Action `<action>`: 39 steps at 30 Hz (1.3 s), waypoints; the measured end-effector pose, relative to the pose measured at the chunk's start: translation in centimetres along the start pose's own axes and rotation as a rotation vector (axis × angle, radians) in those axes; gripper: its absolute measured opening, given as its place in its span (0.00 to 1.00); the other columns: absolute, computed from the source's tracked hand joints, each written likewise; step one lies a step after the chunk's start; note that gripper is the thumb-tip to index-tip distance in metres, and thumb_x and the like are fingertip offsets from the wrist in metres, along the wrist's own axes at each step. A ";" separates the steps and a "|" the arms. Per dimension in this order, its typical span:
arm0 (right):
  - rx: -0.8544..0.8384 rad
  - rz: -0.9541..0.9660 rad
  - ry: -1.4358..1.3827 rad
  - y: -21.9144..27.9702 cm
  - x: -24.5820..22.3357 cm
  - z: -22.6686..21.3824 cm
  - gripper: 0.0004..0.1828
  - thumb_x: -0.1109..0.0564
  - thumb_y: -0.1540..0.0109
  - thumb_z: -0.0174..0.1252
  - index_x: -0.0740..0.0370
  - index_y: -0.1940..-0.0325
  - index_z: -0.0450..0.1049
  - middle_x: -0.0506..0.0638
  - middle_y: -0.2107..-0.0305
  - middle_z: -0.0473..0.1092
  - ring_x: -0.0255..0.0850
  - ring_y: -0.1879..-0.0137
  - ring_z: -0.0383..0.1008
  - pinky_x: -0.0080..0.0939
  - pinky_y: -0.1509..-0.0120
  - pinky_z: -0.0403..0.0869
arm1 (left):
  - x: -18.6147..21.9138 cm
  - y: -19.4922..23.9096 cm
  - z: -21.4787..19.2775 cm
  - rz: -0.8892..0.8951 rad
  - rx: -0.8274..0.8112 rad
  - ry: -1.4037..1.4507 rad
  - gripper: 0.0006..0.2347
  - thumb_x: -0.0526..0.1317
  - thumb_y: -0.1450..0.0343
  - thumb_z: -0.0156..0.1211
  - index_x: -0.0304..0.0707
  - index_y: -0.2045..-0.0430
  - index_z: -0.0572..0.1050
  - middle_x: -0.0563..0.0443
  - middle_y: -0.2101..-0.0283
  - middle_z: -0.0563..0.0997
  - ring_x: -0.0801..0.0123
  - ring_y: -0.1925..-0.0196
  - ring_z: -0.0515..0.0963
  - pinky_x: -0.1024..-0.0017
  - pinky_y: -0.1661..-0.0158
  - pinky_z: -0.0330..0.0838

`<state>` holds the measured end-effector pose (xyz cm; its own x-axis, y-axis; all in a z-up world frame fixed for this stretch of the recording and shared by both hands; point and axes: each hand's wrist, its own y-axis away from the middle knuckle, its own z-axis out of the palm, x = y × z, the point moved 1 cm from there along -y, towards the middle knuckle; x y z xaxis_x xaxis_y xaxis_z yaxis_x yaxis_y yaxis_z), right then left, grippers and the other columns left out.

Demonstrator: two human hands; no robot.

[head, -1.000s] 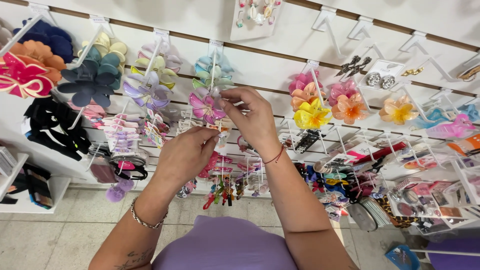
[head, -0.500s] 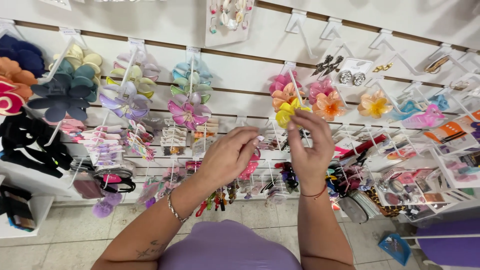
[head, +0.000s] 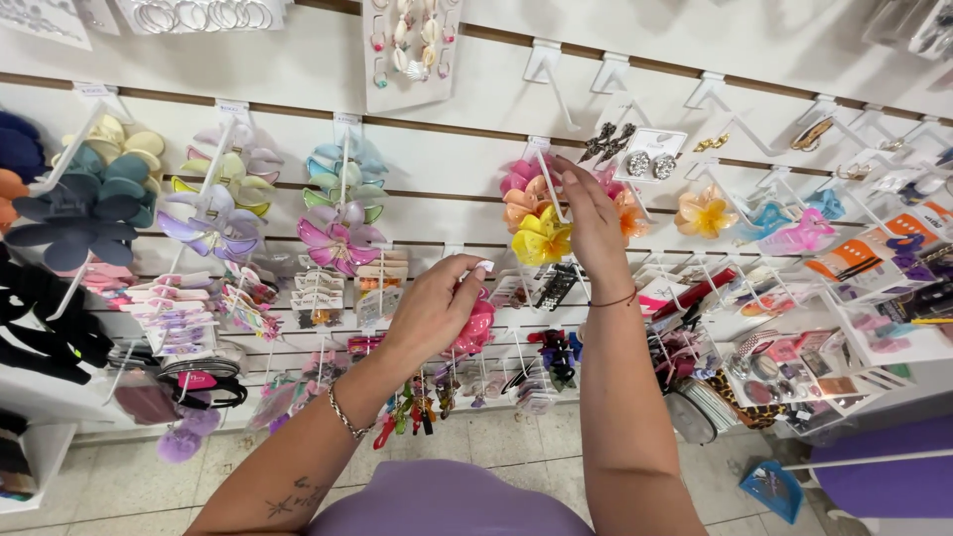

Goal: Organizing and inspecting various hair accessories on a retail display wall

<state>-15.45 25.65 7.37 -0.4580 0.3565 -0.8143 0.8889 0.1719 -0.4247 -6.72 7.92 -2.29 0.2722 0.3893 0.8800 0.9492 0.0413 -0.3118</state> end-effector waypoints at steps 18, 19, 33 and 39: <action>-0.037 -0.097 -0.009 -3.7 4.9 0.5 0.23 0.47 0.29 0.49 0.61 0.36 0.75 0.66 0.41 0.67 0.63 0.31 0.65 0.61 0.27 0.61 | -1.4 -0.9 -0.7 -0.057 0.043 -0.013 0.12 0.46 0.24 0.49 0.46 0.53 0.78 0.39 0.55 0.82 0.43 0.53 0.82 0.51 0.52 0.75; -0.041 -0.097 -0.011 -3.8 5.2 0.5 0.23 0.47 0.29 0.49 0.61 0.36 0.75 0.66 0.41 0.67 0.63 0.31 0.65 0.61 0.27 0.61 | -1.4 -0.9 -0.7 -0.060 0.046 -0.013 0.12 0.46 0.24 0.49 0.46 0.53 0.78 0.39 0.55 0.82 0.43 0.53 0.82 0.51 0.52 0.75; -0.183 -0.157 -0.039 -5.3 4.7 5.7 0.20 0.48 0.29 0.52 0.56 0.37 0.76 0.55 0.43 0.71 0.51 0.33 0.69 0.53 0.27 0.64 | -2.7 -0.1 -2.7 -0.142 0.000 -0.095 0.15 0.48 0.23 0.45 0.48 0.50 0.77 0.41 0.52 0.83 0.44 0.52 0.83 0.50 0.50 0.76; -0.242 -0.141 -0.005 -4.2 1.5 8.0 0.20 0.48 0.29 0.50 0.58 0.36 0.75 0.54 0.42 0.70 0.51 0.32 0.69 0.54 0.26 0.63 | -3.8 1.1 -3.9 -0.146 -0.018 -0.125 0.14 0.46 0.24 0.46 0.44 0.52 0.77 0.35 0.54 0.82 0.39 0.50 0.81 0.47 0.48 0.73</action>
